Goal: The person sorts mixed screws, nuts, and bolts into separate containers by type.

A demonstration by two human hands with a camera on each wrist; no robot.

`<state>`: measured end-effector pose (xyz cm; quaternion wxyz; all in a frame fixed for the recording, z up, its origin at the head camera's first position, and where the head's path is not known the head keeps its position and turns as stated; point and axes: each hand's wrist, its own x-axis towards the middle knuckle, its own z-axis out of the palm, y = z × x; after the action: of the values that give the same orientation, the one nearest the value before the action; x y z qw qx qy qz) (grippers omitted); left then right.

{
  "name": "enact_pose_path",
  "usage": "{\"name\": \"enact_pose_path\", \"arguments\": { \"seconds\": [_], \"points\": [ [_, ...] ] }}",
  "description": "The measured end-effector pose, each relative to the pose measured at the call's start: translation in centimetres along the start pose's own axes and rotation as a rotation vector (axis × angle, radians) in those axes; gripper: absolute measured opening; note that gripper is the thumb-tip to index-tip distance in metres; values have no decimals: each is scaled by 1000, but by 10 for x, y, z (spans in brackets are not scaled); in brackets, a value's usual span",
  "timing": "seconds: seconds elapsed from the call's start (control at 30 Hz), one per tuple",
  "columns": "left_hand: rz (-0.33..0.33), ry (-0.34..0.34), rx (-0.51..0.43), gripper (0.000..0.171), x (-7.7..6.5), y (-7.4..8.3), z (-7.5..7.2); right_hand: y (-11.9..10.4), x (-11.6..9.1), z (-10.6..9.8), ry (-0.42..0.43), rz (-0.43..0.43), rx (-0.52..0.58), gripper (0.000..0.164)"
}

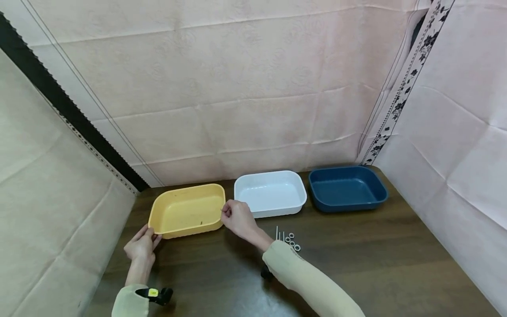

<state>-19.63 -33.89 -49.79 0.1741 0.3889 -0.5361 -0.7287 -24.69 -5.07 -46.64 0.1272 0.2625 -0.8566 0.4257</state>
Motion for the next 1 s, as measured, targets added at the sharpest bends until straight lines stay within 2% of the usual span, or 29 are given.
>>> {"name": "enact_pose_path", "arguments": {
  "seconds": [0.23, 0.47, 0.67, 0.83, 1.0],
  "points": [
    [3, -10, 28, 46, -1, 1, 2, -2, 22, 21, -45, 68, -32, 10],
    [21, -6, 38, 46, -1, -1, 2, -4, 37, 40, -71, 97, -150, 9],
    [16, -16, 23, 46, -1, -2, 2, -9, 42, 50, -91, 142, -245, 8],
    [23, -17, 29, 46, 0, -1, 2, -11, 44, 56, -88, 195, -283, 13],
    [22, -11, 28, 46, 0, -1, 1, -10, 45, 63, -74, 178, -337, 14]
  ]
}}
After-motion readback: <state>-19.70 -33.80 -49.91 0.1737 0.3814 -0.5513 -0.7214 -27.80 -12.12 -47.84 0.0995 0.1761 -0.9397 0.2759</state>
